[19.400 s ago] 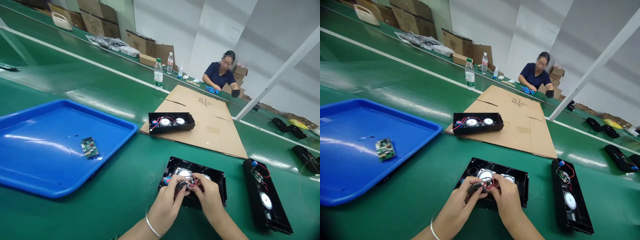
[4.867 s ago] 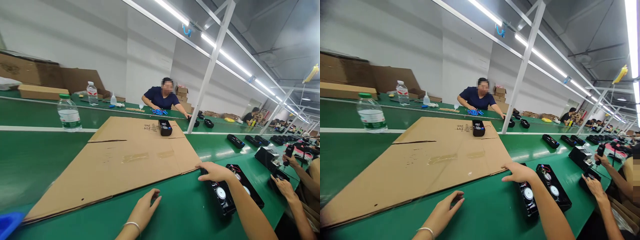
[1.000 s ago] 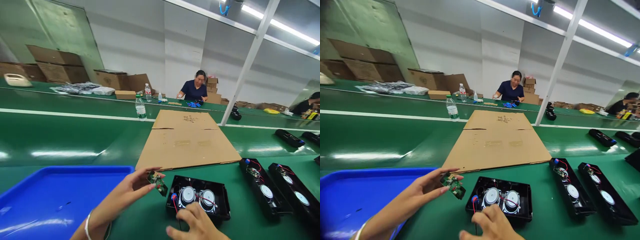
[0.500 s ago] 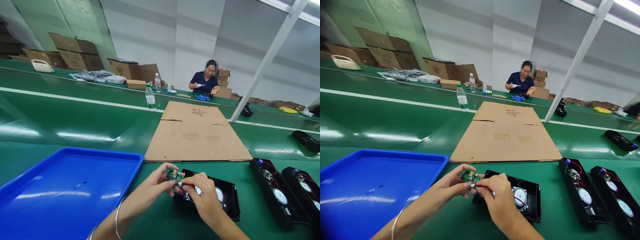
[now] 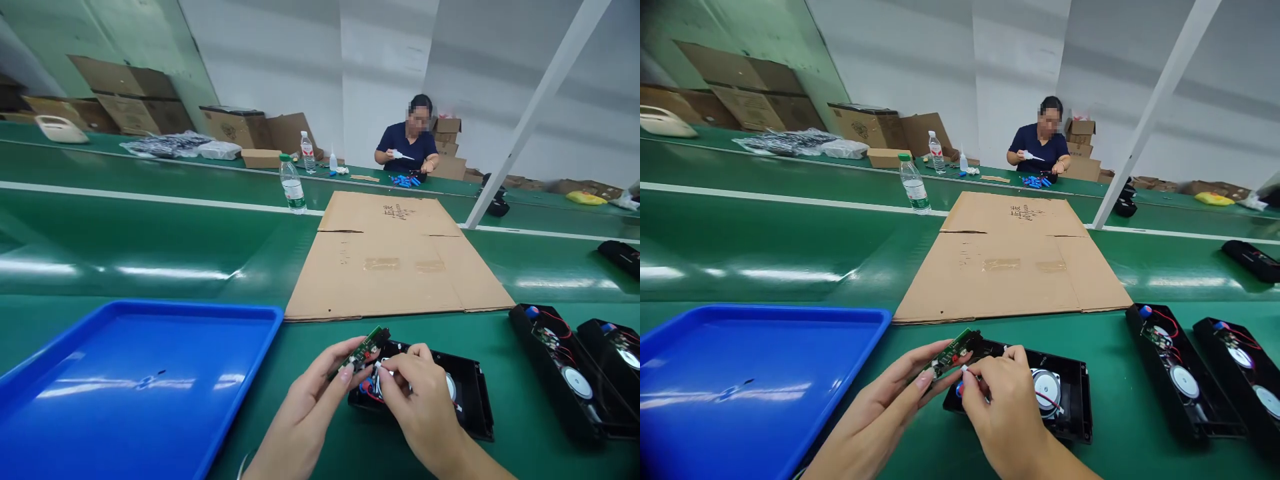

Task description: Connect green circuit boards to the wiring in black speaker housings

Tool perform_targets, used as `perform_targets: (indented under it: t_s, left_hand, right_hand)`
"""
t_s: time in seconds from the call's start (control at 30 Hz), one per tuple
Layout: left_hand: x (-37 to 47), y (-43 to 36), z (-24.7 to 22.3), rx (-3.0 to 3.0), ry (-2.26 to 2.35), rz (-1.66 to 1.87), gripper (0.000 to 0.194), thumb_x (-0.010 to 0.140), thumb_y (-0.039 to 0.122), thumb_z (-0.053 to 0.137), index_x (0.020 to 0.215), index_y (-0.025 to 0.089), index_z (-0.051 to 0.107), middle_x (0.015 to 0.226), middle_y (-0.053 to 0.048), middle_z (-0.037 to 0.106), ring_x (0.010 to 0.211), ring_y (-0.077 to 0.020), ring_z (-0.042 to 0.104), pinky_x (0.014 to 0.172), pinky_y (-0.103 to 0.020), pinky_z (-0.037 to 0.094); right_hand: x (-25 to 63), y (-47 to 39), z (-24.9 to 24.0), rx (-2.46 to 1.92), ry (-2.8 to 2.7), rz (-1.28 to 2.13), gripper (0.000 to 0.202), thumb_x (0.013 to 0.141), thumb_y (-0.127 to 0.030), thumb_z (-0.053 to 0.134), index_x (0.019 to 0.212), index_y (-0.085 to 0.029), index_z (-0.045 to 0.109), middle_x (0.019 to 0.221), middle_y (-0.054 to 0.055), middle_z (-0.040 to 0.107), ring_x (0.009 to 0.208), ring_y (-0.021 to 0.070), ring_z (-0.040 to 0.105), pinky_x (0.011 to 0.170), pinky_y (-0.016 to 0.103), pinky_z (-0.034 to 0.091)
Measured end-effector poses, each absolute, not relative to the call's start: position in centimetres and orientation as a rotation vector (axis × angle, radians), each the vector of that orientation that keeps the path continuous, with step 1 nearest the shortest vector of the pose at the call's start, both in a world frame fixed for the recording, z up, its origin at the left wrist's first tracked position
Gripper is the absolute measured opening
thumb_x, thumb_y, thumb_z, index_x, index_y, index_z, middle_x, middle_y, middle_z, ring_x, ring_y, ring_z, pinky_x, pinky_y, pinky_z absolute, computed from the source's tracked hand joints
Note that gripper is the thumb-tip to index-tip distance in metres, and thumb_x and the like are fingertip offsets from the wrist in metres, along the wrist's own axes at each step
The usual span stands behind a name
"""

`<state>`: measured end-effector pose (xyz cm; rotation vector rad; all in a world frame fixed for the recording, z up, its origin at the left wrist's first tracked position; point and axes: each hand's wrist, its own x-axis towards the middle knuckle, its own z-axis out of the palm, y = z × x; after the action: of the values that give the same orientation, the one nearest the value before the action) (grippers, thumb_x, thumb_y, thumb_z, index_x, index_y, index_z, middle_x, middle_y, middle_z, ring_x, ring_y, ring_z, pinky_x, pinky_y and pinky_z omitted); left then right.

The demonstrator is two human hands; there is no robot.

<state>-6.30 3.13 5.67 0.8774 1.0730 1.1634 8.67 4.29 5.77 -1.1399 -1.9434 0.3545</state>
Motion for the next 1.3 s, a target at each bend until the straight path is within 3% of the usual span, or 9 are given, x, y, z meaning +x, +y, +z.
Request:
perform_targets:
  t_s: [0.27, 0.47, 0.7, 1.07, 1.2, 1.3]
  left_hand:
    - [-4.9, 2.1, 4.9, 0.926, 1.043, 1.209, 0.041, 0.071, 0.049, 0.067, 0.104, 0.025, 0.064, 0.117, -0.007, 0.064, 0.107, -0.0280, 0.059, 0.089, -0.035, 0.052]
    - [-4.7, 1.8, 4.9, 1.081, 1.095, 1.252, 0.023, 0.081, 0.042, 0.060, 0.096, 0.026, 0.068, 0.118, -0.003, 0.065, 0.114, -0.0225, 0.055, 0.098, -0.030, 0.045]
    - [-5.6, 1.9, 5.4, 1.385, 1.018, 1.275, 0.019, 0.087, 0.031, 0.054, 0.099, 0.037, 0.067, 0.114, 0.005, 0.067, 0.110, -0.0177, 0.059, 0.095, -0.026, 0.047]
    - [-5.8, 2.0, 5.7, 1.523, 0.993, 1.241, 0.025, 0.090, 0.027, 0.048, 0.103, 0.042, 0.063, 0.115, 0.009, 0.066, 0.111, -0.0149, 0.057, 0.097, -0.025, 0.045]
    - [-6.1, 2.0, 5.9, 1.444, 1.086, 1.178, 0.015, 0.086, 0.031, 0.054, 0.095, 0.033, 0.067, 0.101, 0.003, 0.070, 0.100, -0.0176, 0.062, 0.089, -0.025, 0.049]
    - [-6.5, 2.7, 6.4, 1.382, 1.116, 0.985, 0.016, 0.079, 0.033, 0.059, 0.092, 0.025, 0.062, 0.090, -0.002, 0.069, 0.088, -0.0190, 0.065, 0.080, -0.026, 0.052]
  right_hand:
    - [8.6, 4.4, 5.6, -1.120, -1.957, 0.327, 0.029, 0.089, -0.019, 0.039, 0.061, -0.018, 0.045, 0.049, -0.005, 0.046, 0.050, 0.0090, 0.041, 0.060, 0.025, 0.033]
    - [8.9, 4.3, 6.3, -1.135, -1.966, 0.492, 0.029, 0.087, -0.015, 0.038, 0.058, -0.018, 0.034, 0.051, -0.005, 0.044, 0.051, 0.0086, 0.036, 0.059, 0.024, 0.031]
    - [9.4, 3.9, 6.9, -0.995, -2.014, 0.505, 0.021, 0.086, -0.008, 0.036, 0.068, -0.018, 0.040, 0.056, -0.006, 0.044, 0.051, 0.0075, 0.036, 0.064, 0.026, 0.031]
    - [9.5, 4.1, 6.8, -0.909, -2.020, 0.507, 0.021, 0.085, -0.007, 0.036, 0.068, -0.017, 0.042, 0.058, -0.004, 0.047, 0.052, 0.0081, 0.037, 0.064, 0.028, 0.031]
    - [9.7, 4.1, 6.8, -0.970, -2.032, 0.505, 0.026, 0.087, -0.012, 0.036, 0.062, -0.018, 0.039, 0.054, -0.004, 0.045, 0.050, 0.0088, 0.035, 0.064, 0.027, 0.032]
    - [10.2, 4.3, 7.2, -1.005, -2.146, 0.512, 0.029, 0.090, -0.015, 0.035, 0.063, -0.019, 0.043, 0.057, -0.002, 0.052, 0.053, 0.0108, 0.039, 0.064, 0.026, 0.034]
